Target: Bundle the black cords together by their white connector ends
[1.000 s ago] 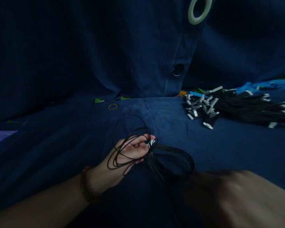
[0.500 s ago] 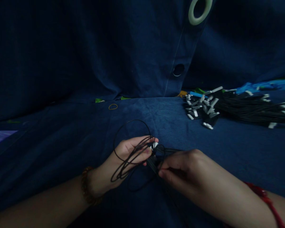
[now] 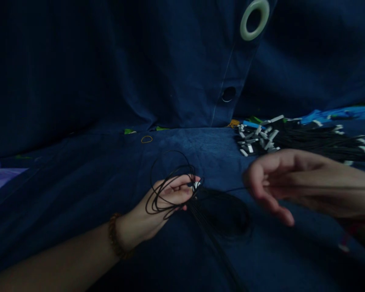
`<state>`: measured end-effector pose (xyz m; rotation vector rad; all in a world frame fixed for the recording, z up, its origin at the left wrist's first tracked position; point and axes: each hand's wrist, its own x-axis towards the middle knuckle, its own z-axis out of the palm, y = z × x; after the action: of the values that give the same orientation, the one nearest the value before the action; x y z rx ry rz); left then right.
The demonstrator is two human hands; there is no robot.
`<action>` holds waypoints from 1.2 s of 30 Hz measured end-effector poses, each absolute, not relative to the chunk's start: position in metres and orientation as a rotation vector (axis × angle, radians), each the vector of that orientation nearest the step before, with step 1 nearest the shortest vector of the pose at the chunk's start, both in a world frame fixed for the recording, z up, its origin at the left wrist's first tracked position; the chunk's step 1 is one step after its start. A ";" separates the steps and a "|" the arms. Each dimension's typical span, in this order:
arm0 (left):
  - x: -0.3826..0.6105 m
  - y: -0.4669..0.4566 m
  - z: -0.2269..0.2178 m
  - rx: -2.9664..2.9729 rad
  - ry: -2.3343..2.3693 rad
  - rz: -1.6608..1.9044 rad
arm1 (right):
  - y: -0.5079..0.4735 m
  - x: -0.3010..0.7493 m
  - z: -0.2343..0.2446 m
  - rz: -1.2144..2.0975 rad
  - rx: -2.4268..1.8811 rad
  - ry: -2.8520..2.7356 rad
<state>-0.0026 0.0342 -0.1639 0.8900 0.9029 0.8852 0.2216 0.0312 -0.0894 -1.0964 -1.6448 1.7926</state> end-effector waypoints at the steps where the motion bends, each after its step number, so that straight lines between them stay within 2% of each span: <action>1: -0.002 0.034 -0.162 0.873 0.914 0.899 | 0.033 0.228 -0.087 1.687 -1.072 -1.680; 4: -0.001 0.033 -0.160 0.874 0.909 0.888 | 0.039 0.239 -0.084 1.227 -1.063 -1.737; 6: -0.001 0.033 -0.159 0.871 0.903 0.879 | 0.042 0.239 -0.084 1.053 -0.956 -1.518; 10: -0.002 0.034 -0.160 0.853 0.906 0.892 | 0.039 0.224 -0.085 1.145 -0.847 -1.124; 15: -0.004 0.036 -0.165 0.878 0.838 0.863 | 0.014 0.190 -0.111 1.558 -1.100 -1.580; 19: -0.005 0.037 -0.167 0.880 0.805 0.827 | -0.003 0.177 -0.134 1.343 -1.333 -1.927; 26: -0.005 0.037 -0.164 0.817 0.761 0.843 | -0.007 0.182 -0.135 0.835 -1.343 -2.163; 36: -0.007 0.033 -0.156 0.873 0.793 0.797 | -0.005 0.179 -0.135 0.776 -1.402 -2.249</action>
<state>-0.0066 0.0330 -0.1562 0.8735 0.7927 0.7967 0.1785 -0.0052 -0.1346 -1.4017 -2.2491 0.7761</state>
